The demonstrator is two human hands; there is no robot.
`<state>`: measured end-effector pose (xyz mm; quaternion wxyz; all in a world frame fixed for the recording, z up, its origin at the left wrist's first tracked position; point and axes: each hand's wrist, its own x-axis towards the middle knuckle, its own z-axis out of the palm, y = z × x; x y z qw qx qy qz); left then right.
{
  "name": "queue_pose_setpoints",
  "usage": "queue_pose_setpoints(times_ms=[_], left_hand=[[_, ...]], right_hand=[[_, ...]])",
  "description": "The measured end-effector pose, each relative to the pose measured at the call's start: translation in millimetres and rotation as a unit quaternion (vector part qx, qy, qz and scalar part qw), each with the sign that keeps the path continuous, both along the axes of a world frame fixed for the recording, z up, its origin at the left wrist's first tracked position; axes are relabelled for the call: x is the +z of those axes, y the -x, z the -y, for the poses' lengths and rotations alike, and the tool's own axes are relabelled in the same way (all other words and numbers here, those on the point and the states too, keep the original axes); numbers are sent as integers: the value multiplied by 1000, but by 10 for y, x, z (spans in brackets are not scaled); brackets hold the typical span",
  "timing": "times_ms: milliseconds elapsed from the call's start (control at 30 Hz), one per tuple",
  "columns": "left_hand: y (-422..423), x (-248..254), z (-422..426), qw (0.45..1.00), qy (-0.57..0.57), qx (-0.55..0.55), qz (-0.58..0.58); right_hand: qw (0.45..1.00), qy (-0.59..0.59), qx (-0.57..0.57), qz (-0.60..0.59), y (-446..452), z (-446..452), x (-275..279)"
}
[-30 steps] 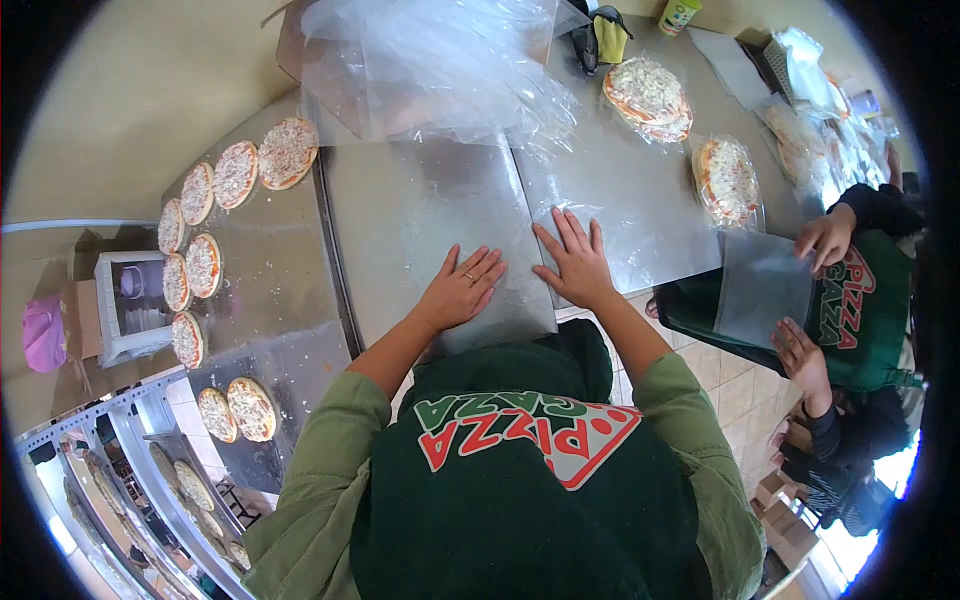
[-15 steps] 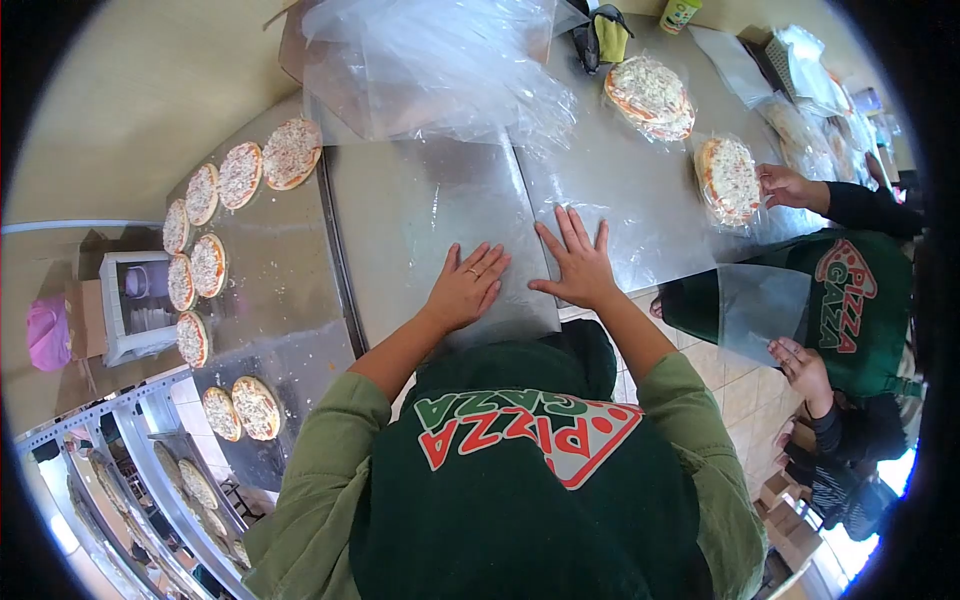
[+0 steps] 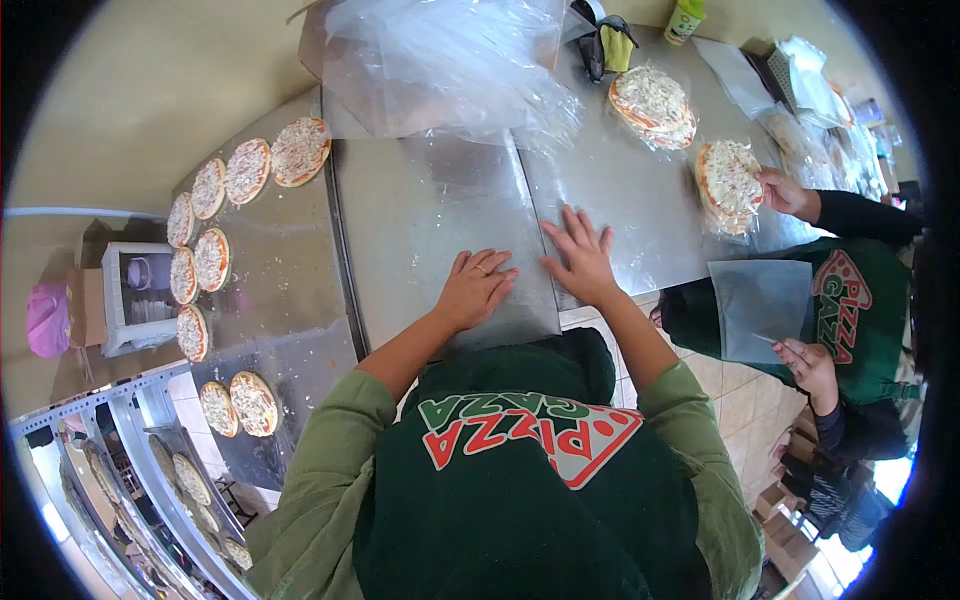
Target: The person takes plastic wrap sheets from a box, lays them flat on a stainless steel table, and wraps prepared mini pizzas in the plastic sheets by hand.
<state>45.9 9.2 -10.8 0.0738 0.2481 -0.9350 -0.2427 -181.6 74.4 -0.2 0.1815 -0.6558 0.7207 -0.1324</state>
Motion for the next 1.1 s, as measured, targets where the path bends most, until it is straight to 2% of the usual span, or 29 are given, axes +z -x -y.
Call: queue_pose_setpoints(times_ms=[67, 100, 200, 367, 467, 567, 633, 733, 767, 800, 833, 867, 900, 933, 967, 1000, 1033, 1100], left_hand=[[45, -66, 31, 998, -56, 14, -17], [43, -93, 30, 999, -40, 11, -20], [20, -138, 2, 1000, 20, -2, -19], [-166, -63, -239, 992, 121, -43, -4], [-293, -74, -340, 995, 94, -43, -12], [-351, -319, -365, 987, 132, -71, -64], [-380, -341, -275, 983, 63, -173, -21], [-757, 295, -56, 998, -39, -8, -45], [-970, 234, 90, 976, -78, 132, -154], [-1211, 194, 298, 922, -113, 259, -265], [-1457, 311, 541, 868, -55, 448, -206], [-1811, 259, 789, 746, -45, 572, -339], [-2291, 114, 1121, 598, -49, 650, -466], [-2814, 47, 1320, 482, -105, 685, -535], [-3335, -13, 1519, 343, -138, 704, -607], [-3738, -17, 1638, 210, -160, 687, -677], [-4046, -66, 1710, 200, -158, 679, -689], [-4494, -60, 1916, 100, -210, 684, -692]], right_hand=[[995, 48, 51, -76, -71, 56, 40], [988, 73, 76, -114, -106, 77, 61], [985, 71, 111, -113, -190, 129, -87], [988, 22, 66, -137, -144, 160, -174], [988, 14, 73, -136, -147, 160, -111], [989, -36, 73, -119, -160, 194, -52], [992, -56, 68, -92, -178, 217, 8], [994, -51, 70, -70, -226, 216, 134], [995, -45, 64, -58, -239, 222, 126], [996, -39, 48, -67, -271, 216, 138], [996, -35, 28, -76, -292, 208, 143], [996, -32, 23, -80, -301, 204, 144], [996, -29, 15, -86, -303, 214, 150], [996, -26, 5, -91, -307, 230, 152], [996, -17, -5, -85, -306, 236, 150], [997, -10, -17, -78, -296, 222, 141], [997, -4, -31, -72, -275, 193, 131], [995, -12, -43, -86, -179, 123, 78]])
